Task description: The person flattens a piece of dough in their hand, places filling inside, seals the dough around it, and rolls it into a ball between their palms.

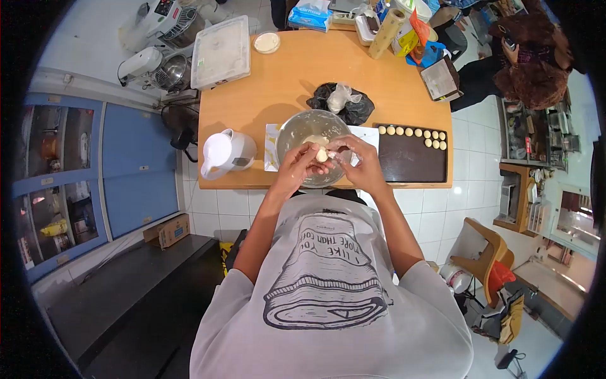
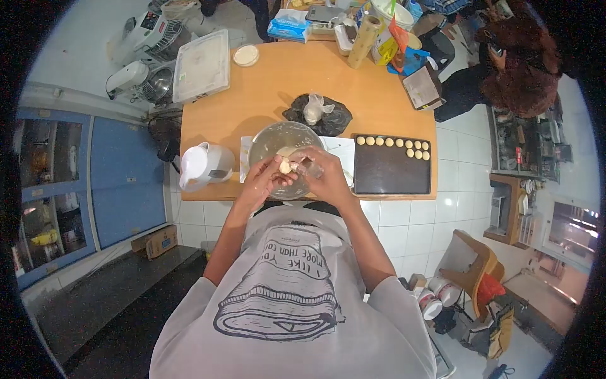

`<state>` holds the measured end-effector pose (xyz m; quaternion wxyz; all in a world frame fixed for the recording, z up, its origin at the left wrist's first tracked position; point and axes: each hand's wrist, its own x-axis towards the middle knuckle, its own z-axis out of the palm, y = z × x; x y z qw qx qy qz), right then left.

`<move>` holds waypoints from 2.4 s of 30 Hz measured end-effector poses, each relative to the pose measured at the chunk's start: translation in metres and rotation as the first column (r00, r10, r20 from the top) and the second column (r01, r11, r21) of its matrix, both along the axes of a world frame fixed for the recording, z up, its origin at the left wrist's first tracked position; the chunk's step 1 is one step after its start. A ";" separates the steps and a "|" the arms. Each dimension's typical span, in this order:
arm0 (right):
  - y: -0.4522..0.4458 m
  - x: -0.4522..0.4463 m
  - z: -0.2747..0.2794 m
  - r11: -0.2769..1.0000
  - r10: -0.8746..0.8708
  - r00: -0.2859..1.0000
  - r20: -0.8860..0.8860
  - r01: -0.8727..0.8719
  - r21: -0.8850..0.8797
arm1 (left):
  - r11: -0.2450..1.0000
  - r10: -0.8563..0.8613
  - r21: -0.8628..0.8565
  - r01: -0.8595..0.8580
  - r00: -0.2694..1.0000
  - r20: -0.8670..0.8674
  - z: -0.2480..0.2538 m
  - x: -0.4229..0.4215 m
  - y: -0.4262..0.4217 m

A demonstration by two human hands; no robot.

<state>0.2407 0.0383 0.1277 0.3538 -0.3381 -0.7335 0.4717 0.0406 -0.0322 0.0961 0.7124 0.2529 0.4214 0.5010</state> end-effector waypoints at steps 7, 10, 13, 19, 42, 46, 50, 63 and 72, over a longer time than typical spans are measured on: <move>0.000 -0.001 -0.011 0.999 -0.008 0.999 0.039 0.006 0.036 | 0.999 -0.051 -0.014 0.052 0.999 0.007 -0.009 -0.003 0.003; 0.000 -0.001 -0.013 0.999 -0.024 1.000 -0.011 0.025 0.032 | 0.999 -0.049 0.011 0.049 0.998 0.044 -0.010 -0.004 0.002; -0.002 -0.003 -0.004 0.996 -0.088 0.994 -0.068 0.089 0.024 | 0.996 0.067 0.054 -0.069 0.997 0.044 0.004 0.004 0.001; -0.013 -0.004 -0.018 0.955 -0.151 0.988 -0.022 0.151 0.254 | 0.989 0.125 0.070 -0.133 0.987 0.103 0.002 0.006 0.003; -0.023 -0.001 -0.020 0.961 -0.152 0.988 0.039 0.139 0.237 | 0.995 0.075 0.068 -0.078 0.996 0.038 0.002 0.014 -0.004; -0.019 0.001 -0.017 0.980 -0.092 0.994 0.056 0.080 0.183 | 0.995 0.073 0.075 -0.072 0.997 -0.005 0.009 0.010 -0.009; -0.016 0.002 -0.016 0.989 -0.062 0.995 0.077 0.051 0.140 | 0.994 0.055 0.103 -0.049 0.997 -0.055 -0.006 0.003 -0.011; -0.008 0.011 0.003 0.998 0.019 0.996 0.082 -0.024 0.063 | 0.978 -0.111 0.160 0.131 0.985 -0.130 0.000 -0.012 -0.010; -0.016 0.005 0.010 0.999 -0.005 0.991 0.135 -0.001 0.044 | 0.986 -0.075 0.147 0.081 0.996 -0.044 -0.002 -0.003 -0.010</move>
